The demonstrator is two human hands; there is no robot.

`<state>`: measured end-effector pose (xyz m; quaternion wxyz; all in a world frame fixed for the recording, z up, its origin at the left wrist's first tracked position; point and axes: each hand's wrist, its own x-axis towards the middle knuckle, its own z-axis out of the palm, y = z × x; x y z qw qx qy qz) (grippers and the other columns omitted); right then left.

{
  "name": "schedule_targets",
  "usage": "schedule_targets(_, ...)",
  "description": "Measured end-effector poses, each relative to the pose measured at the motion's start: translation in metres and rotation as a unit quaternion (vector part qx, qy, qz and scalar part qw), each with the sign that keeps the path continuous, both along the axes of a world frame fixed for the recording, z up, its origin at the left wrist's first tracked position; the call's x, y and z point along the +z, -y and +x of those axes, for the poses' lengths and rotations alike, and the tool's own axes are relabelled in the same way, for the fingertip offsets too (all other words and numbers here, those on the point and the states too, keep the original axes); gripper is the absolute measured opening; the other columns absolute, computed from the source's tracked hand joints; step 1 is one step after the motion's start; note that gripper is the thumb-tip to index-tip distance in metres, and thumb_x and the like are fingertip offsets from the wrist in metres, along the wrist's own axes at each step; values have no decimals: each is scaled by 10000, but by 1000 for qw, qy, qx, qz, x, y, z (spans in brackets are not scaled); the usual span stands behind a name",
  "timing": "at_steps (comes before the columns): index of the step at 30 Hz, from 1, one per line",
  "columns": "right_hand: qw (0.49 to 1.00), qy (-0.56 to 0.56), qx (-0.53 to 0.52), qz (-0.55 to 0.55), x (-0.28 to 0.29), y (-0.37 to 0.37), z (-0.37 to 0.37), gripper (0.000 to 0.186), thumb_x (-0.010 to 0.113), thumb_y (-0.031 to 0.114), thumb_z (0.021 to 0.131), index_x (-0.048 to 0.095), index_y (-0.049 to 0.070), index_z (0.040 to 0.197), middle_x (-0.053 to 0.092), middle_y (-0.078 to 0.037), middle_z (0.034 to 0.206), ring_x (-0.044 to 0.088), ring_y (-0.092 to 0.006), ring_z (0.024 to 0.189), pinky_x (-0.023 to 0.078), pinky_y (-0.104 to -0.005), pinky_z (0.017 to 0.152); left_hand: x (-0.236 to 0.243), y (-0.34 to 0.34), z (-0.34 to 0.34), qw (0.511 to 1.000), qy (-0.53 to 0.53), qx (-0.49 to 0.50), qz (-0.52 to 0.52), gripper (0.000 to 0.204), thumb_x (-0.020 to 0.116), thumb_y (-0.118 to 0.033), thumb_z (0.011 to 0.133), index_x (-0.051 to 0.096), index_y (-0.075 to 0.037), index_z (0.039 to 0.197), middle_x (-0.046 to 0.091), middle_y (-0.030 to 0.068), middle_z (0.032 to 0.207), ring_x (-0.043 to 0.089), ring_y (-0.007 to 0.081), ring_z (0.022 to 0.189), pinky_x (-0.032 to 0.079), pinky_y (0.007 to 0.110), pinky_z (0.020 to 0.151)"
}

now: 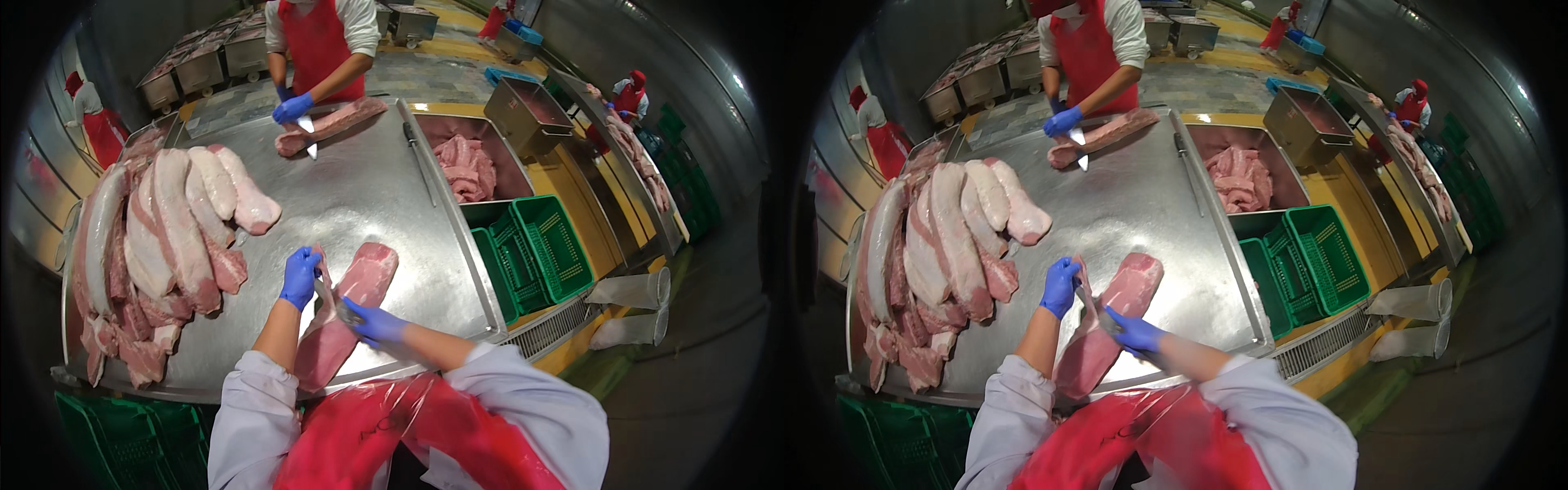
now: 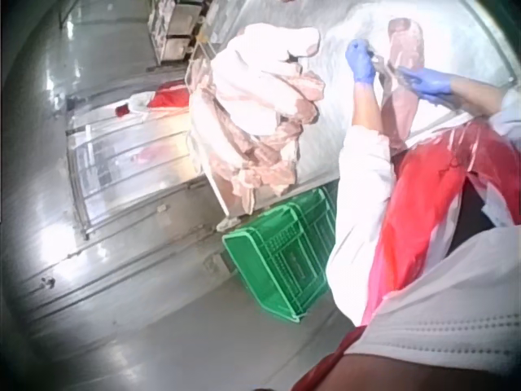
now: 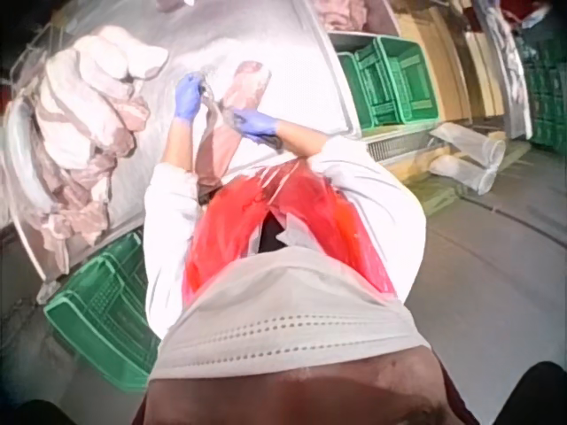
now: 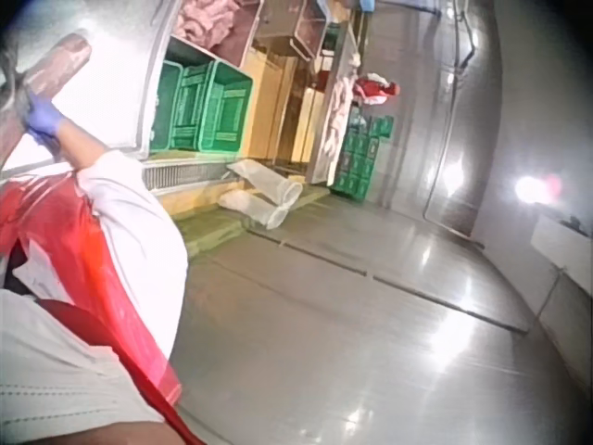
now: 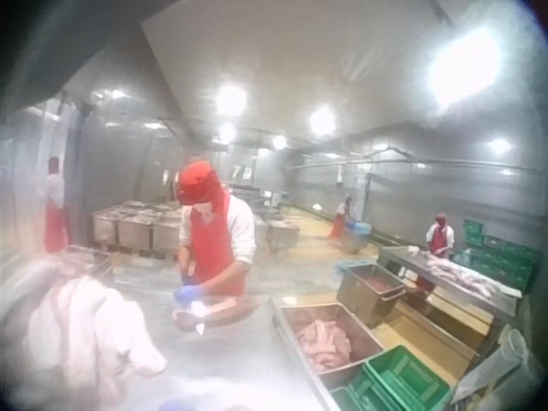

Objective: The person uses a knife to trim fat and separate lean meat from a large piece of pork on a stainless steel table. They repeatedly cut, lift, and place trimmed pieces into a green crate while handling multiple cuts of meat.

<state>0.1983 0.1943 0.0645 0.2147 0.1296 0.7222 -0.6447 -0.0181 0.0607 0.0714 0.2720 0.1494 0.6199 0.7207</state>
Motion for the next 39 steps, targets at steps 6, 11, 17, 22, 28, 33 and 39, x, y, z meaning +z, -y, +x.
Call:
schedule_targets(6,997,15,63,43,-11,0,5,787,531,101,965,186,190,1667,676,-124,878,633,-170,704,571,-364,654,29,24,5,994,-99,-20,-39,243,688,-263,980,661,-50,867,606,8,767,551,106,680,469,290,610)
schedule_targets(11,978,-114,56,165,-34,20,-19,811,567,98,957,198,243,1665,721,-171,885,689,-185,628,570,-337,601,37,30,3,999,-43,31,3,125,677,-161,943,651,-49,894,615,7,788,556,96,685,460,261,635)
schedule_targets(17,985,0,106,133,-6,16,2,784,551,146,964,208,252,1661,689,-168,731,688,-224,599,566,-369,668,58,50,5,1000,-7,21,16,129,687,-151,936,675,-28,974,642,15,854,590,99,723,474,245,670)
schedule_targets(22,974,-28,135,180,-10,28,-22,826,563,128,942,181,248,1664,690,-179,718,691,-258,609,573,-390,689,60,56,1,999,-14,48,13,129,680,-146,941,686,-20,970,657,32,841,633,112,745,510,256,688)
schedule_targets(28,975,-33,163,148,-1,18,21,840,552,84,933,185,258,1668,687,-151,734,675,-210,609,575,-373,681,88,79,14,997,-33,20,63,136,676,-133,961,681,-27,1045,653,9,882,629,90,789,507,240,702)
schedule_targets(33,981,-45,126,140,-12,51,-40,815,571,176,961,158,187,1664,709,-237,816,727,-306,728,562,-407,767,104,78,33,996,-52,31,68,126,658,-146,984,676,-37,1047,651,-2,877,611,69,761,488,233,689)
schedule_targets(39,966,-17,227,126,12,32,31,816,546,177,964,139,248,1667,690,-269,802,695,-390,654,565,-443,757,136,137,44,976,20,124,176,83,651,-91,987,676,-49,1054,661,-13,910,620,36,786,473,192,665)
